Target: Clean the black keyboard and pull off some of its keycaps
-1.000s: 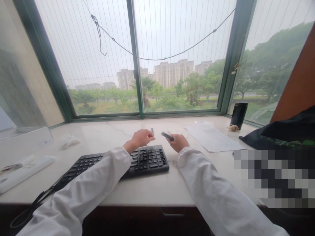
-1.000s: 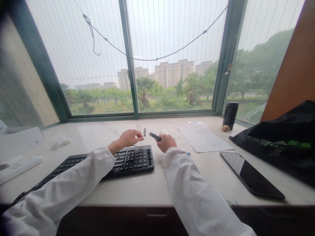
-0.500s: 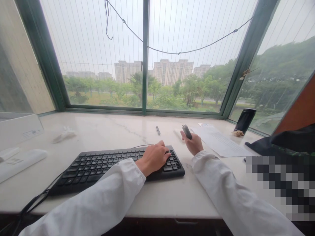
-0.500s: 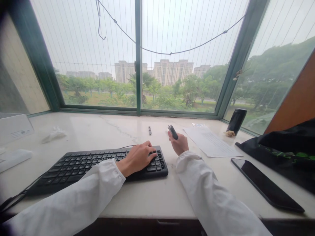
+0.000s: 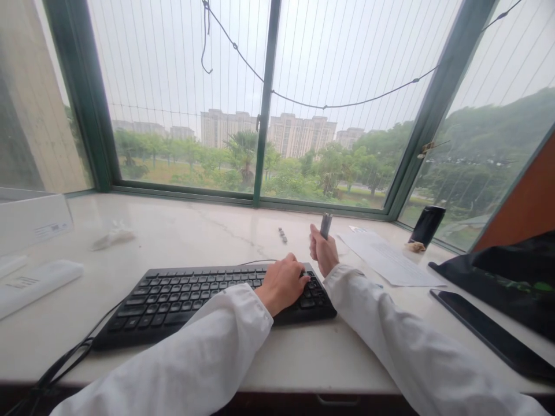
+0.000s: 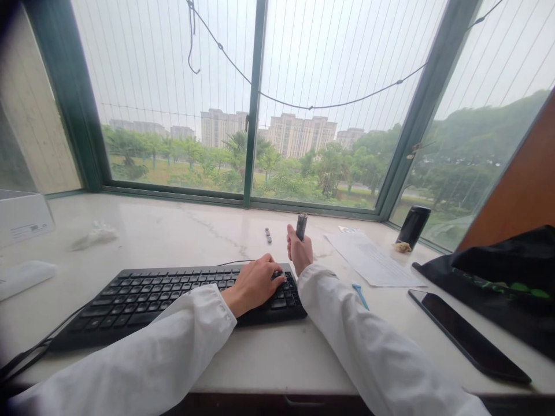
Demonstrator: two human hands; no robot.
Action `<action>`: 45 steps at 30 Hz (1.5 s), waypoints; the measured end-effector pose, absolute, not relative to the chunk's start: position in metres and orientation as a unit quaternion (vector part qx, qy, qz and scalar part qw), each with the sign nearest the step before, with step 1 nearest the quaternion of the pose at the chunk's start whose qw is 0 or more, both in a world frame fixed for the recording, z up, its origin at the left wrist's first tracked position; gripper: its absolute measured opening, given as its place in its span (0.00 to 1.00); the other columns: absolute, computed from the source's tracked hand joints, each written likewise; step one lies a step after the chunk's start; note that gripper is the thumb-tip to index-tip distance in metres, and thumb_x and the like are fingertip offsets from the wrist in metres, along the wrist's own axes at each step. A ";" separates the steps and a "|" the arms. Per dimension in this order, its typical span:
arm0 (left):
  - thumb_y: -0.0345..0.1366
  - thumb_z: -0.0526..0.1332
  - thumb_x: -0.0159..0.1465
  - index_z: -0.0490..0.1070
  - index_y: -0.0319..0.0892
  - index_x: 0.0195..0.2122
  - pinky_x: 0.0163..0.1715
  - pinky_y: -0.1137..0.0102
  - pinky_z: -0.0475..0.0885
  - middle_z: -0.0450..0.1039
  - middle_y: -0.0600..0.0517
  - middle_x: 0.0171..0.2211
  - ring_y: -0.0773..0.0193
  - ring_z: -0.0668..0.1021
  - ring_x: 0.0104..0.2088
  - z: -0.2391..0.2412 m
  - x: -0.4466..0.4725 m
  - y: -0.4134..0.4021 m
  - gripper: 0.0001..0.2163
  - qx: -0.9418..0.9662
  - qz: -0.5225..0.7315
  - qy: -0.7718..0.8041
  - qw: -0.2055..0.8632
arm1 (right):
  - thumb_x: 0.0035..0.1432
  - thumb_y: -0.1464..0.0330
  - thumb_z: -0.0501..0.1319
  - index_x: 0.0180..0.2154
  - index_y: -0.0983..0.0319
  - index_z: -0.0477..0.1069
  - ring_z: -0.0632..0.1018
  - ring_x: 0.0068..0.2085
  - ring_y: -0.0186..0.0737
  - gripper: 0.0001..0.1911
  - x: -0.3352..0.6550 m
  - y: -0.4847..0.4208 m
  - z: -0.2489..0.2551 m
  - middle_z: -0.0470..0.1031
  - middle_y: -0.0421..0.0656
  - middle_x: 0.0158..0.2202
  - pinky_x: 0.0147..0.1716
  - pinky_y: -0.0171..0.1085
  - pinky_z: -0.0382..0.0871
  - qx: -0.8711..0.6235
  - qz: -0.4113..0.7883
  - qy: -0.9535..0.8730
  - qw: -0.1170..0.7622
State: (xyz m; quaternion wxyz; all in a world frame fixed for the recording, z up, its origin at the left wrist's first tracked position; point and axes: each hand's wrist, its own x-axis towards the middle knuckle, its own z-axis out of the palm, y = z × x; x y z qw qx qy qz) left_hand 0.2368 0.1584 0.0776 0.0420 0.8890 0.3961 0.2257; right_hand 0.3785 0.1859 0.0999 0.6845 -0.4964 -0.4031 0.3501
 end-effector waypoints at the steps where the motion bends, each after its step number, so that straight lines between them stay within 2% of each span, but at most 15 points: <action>1: 0.46 0.56 0.64 0.76 0.49 0.43 0.37 0.65 0.71 0.71 0.50 0.43 0.58 0.77 0.39 0.077 0.237 0.159 0.13 0.886 0.227 0.400 0.054 | 0.53 0.53 0.62 0.21 0.59 0.54 0.48 0.13 0.25 0.23 0.376 0.189 0.100 0.48 0.29 0.13 0.10 0.29 0.39 -0.482 0.369 -0.389 0.693; 6: 0.46 0.57 0.63 0.76 0.49 0.44 0.39 0.67 0.71 0.71 0.49 0.44 0.57 0.77 0.41 0.079 0.237 0.158 0.13 0.880 0.223 0.410 0.088 | 0.55 0.52 0.61 0.21 0.58 0.51 0.44 0.14 0.24 0.25 0.373 0.192 0.090 0.43 0.27 0.13 0.10 0.28 0.38 -0.407 0.446 -0.334 0.724; 11: 0.47 0.57 0.64 0.76 0.50 0.45 0.39 0.68 0.70 0.71 0.50 0.44 0.58 0.76 0.40 0.080 0.238 0.159 0.14 0.877 0.213 0.421 0.091 | 0.55 0.50 0.61 0.21 0.59 0.51 0.45 0.13 0.24 0.26 0.371 0.183 0.088 0.44 0.28 0.12 0.10 0.29 0.37 -0.366 0.466 -0.349 0.726; 17: 0.46 0.58 0.63 0.77 0.51 0.42 0.40 0.69 0.69 0.72 0.51 0.42 0.59 0.75 0.41 0.081 0.239 0.161 0.12 0.874 0.223 0.420 0.102 | 0.58 0.55 0.59 0.20 0.59 0.49 0.46 0.12 0.24 0.25 0.369 0.183 0.089 0.44 0.28 0.11 0.09 0.29 0.37 -0.376 0.459 -0.312 0.741; 23: 0.40 0.56 0.64 0.77 0.50 0.41 0.39 0.69 0.69 0.73 0.51 0.42 0.60 0.75 0.42 0.083 0.239 0.162 0.11 0.869 0.225 0.427 0.113 | 0.57 0.55 0.60 0.20 0.58 0.47 0.46 0.12 0.24 0.26 0.370 0.182 0.087 0.43 0.28 0.11 0.09 0.29 0.38 -0.416 0.459 -0.300 0.725; 34: 0.40 0.55 0.64 0.78 0.50 0.42 0.42 0.70 0.69 0.73 0.50 0.43 0.60 0.75 0.43 0.081 0.238 0.165 0.12 0.866 0.222 0.429 0.133 | 0.60 0.58 0.57 0.20 0.58 0.48 0.45 0.12 0.24 0.24 0.376 0.187 0.086 0.44 0.28 0.11 0.09 0.28 0.39 -0.436 0.489 -0.287 0.699; 41: 0.38 0.55 0.64 0.78 0.52 0.41 0.39 0.69 0.70 0.73 0.51 0.42 0.59 0.76 0.41 0.082 0.239 0.165 0.12 0.868 0.221 0.426 0.129 | 0.58 0.61 0.59 0.19 0.58 0.48 0.47 0.12 0.24 0.23 0.372 0.186 0.086 0.45 0.28 0.11 0.09 0.28 0.39 -0.448 0.458 -0.307 0.704; 45: 0.38 0.55 0.65 0.78 0.51 0.43 0.40 0.69 0.70 0.73 0.50 0.42 0.60 0.76 0.41 0.079 0.238 0.166 0.12 0.872 0.222 0.419 0.119 | 0.55 0.59 0.61 0.19 0.58 0.48 0.48 0.12 0.24 0.24 0.369 0.186 0.084 0.46 0.28 0.11 0.09 0.28 0.40 -0.457 0.444 -0.323 0.700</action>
